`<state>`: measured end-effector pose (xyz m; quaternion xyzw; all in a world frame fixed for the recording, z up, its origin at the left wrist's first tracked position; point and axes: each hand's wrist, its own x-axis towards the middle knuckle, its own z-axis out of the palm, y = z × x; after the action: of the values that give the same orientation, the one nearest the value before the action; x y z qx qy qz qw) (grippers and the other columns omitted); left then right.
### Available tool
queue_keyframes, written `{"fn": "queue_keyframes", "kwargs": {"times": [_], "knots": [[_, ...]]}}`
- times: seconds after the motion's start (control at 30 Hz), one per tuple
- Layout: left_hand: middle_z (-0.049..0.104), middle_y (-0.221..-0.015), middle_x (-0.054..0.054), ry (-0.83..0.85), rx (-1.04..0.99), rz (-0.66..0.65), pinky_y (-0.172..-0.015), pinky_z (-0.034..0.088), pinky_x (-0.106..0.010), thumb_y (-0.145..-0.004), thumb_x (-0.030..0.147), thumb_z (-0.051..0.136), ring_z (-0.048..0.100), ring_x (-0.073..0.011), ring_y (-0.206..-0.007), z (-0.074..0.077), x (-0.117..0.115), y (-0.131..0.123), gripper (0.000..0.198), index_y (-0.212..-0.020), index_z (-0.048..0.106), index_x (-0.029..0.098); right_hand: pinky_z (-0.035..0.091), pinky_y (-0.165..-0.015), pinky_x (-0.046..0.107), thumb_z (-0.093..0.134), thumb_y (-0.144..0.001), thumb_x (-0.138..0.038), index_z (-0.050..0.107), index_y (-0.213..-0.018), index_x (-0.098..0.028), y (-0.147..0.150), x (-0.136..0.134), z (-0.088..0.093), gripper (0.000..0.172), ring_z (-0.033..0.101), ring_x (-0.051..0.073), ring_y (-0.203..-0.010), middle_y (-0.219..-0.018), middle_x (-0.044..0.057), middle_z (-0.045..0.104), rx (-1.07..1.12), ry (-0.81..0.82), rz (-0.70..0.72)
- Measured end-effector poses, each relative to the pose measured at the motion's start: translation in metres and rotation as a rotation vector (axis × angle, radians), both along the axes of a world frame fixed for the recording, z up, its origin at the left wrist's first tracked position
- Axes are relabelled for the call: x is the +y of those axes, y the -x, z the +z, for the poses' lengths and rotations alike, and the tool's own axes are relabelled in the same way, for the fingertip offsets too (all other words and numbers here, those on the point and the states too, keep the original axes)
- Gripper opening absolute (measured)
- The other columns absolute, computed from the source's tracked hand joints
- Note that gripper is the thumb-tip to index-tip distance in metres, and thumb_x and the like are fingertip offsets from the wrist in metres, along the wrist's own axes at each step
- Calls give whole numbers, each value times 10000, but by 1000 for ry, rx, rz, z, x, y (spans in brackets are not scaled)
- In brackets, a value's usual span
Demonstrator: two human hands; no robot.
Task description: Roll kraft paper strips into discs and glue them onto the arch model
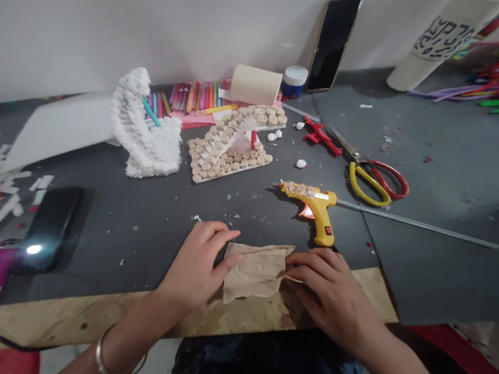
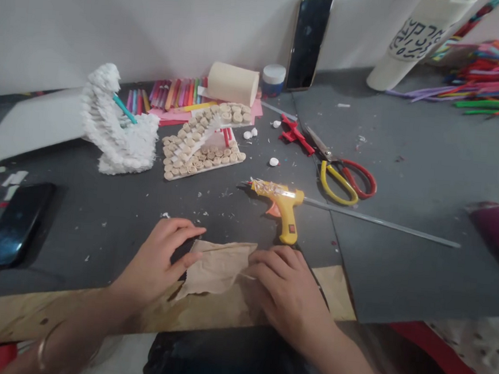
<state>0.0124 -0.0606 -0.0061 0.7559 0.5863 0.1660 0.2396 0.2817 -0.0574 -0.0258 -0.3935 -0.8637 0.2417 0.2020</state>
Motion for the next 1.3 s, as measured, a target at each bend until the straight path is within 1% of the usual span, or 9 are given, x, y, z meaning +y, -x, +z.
{"fn": "queue_keyframes", "kwargs": {"times": [0.13, 0.23, 0.43, 0.53, 0.6, 0.67, 0.8, 1.07, 1.3], "knots": [[616, -1017, -54, 93, 21, -109, -844, 437, -371, -891, 309, 608, 540, -227, -980, 4, 21, -12, 111, -866, 617, 201, 344, -863, 375, 519, -918, -99, 632, -955, -228, 1, -1, 2, 175, 489, 231, -970, -1084, 9, 688, 14, -25, 0], [620, -805, 0, 155, 92, -59, -750, 410, -349, -913, 295, 568, 555, -186, -781, 11, 28, -11, 179, -760, 561, 204, 340, -872, 368, 517, -918, -93, 639, -973, -230, 0, -2, 3, 192, 490, 230, -984, -1098, 3, 691, 16, -25, 2], [669, -885, -52, -143, 265, 179, -749, 395, -383, -944, 297, 507, 599, -236, -844, 17, 8, 11, 157, -1003, 619, 203, 335, -876, 371, 524, -922, -124, 652, -957, -235, -2, -2, 2, 173, 495, 237, -990, -1105, 1, 693, -8, -15, -7], [673, -1062, -80, -226, 5, -87, -864, 431, -381, -901, 505, 562, 579, -248, -1014, 12, -19, 12, 366, -1110, 592, 207, 334, -870, 378, 516, -924, -129, 655, -954, -241, -1, -1, 1, 181, 500, 240, -980, -1096, 1, 696, -13, -14, -10], [657, -1163, -97, -228, 7, -227, -948, 398, -409, -803, 600, 644, 546, -269, -1079, 6, -35, 6, 595, -1224, 548, 190, 335, -862, 382, 526, -919, -137, 659, -969, -245, -1, -1, 0, 178, 503, 243, -978, -1094, 5, 697, -15, -21, -12], [655, -1172, -90, -179, 14, -258, -940, 395, -391, -841, 500, 657, 540, -257, -1090, -1, -44, -1, 496, -1216, 556, 192, 338, -855, 385, 543, -905, -133, 660, -970, -242, 0, -2, -1, 172, 509, 244, -976, -1088, 13, 698, -7, -35, -16], [685, -1042, -33, -93, -72, -171, -861, 393, -348, -963, 223, 506, 562, -202, -1002, -9, -42, -12, 109, -976, 614, 219, 340, -862, 384, 542, -859, -53, 648, -941, -239, 0, -2, -3, 229, 518, 231, -973, -1087, 4, 703, 71, -44, -31], [671, -885, 0, -101, -99, 9, -791, 365, -337, -944, 231, 554, 547, -189, -903, -11, -38, -15, 108, -872, 633, 225, 357, -822, 357, 551, -951, -208, 614, -965, -234, 7, 2, -2, 69, 533, 203, -891, -936, 3, 702, 109, 98, -61], [623, -833, -20, -90, 65, 213, -750, 325, -366, -911, 304, 601, 525, -201, -835, -17, -34, -13, 311, -634, 538, 177, 330, -709, 331, 480, -985, -316, 440, -679, -202, 10, 3, -5, 329, 463, 194, -725, -674, 15, 530, -47, -13, -167]]}}
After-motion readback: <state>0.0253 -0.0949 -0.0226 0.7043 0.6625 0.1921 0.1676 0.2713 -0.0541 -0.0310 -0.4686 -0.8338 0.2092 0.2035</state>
